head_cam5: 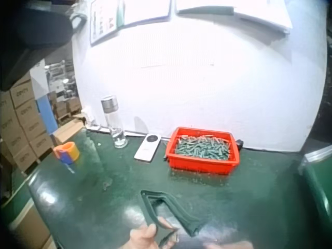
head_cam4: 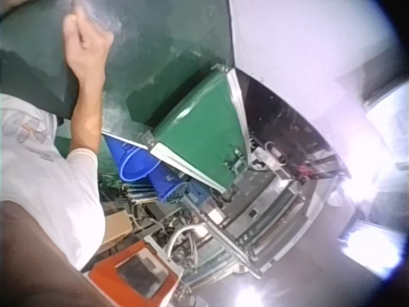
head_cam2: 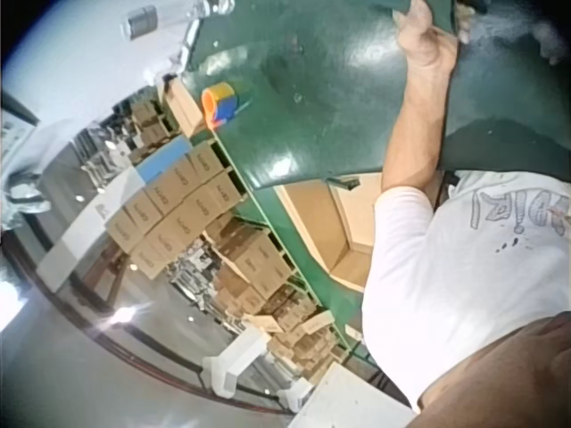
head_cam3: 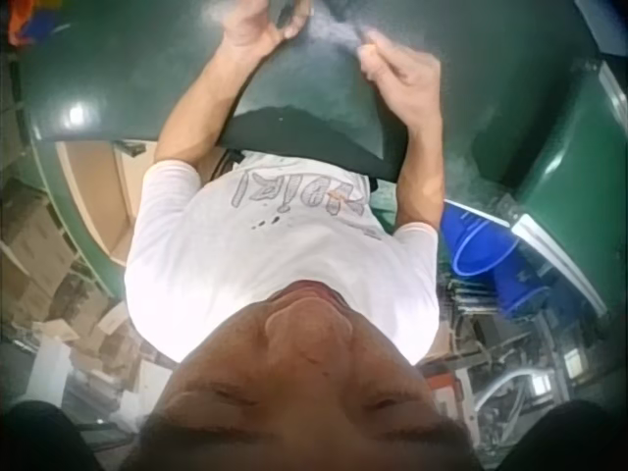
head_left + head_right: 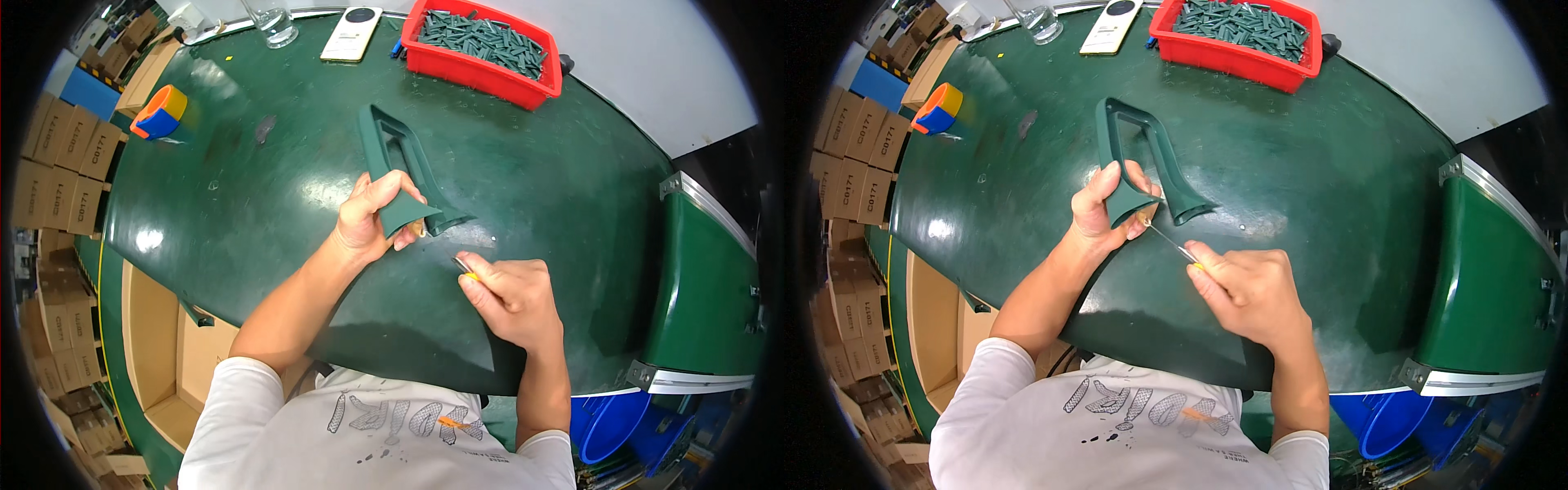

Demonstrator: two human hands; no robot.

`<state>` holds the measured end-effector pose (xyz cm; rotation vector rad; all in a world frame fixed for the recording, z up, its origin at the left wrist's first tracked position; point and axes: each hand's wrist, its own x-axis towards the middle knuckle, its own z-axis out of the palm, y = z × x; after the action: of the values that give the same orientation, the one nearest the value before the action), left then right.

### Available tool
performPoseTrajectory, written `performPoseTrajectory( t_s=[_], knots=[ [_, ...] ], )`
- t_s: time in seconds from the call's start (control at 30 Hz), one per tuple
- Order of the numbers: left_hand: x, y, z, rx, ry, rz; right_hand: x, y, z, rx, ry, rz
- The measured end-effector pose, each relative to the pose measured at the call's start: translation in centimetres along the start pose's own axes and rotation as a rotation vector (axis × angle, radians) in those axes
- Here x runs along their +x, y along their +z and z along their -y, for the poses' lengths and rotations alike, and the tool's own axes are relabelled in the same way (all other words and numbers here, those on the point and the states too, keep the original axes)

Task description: Debur and inspect green U-shaped plastic handles and place them into a shipping box.

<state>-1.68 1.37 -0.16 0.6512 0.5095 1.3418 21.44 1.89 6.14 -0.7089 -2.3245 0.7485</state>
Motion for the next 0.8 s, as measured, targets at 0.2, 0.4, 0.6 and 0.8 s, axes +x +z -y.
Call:
performPoseTrajectory(
  t_s=[0.2, 0.4, 0.6, 0.8],
  knots=[
    [0.0, 1.8, -1.2, 0.074, -0.069, -0.140, 0.6, 1.2, 0.8, -0.081, -0.042, -0.040],
    [0.1, 2.1, -1.1, 0.073, -0.068, -0.136, 0.9, 1.3, 1.3, -0.050, -0.050, -0.030],
    [0.1, 2.1, -1.1, 0.085, -0.073, -0.126, 0.9, 1.3, 1.5, -0.089, -0.062, -0.027],
    [0.1, 2.4, -1.3, 0.106, -0.073, -0.143, 0.9, 0.8, 1.9, -0.223, -0.086, -0.003]
  ],
)
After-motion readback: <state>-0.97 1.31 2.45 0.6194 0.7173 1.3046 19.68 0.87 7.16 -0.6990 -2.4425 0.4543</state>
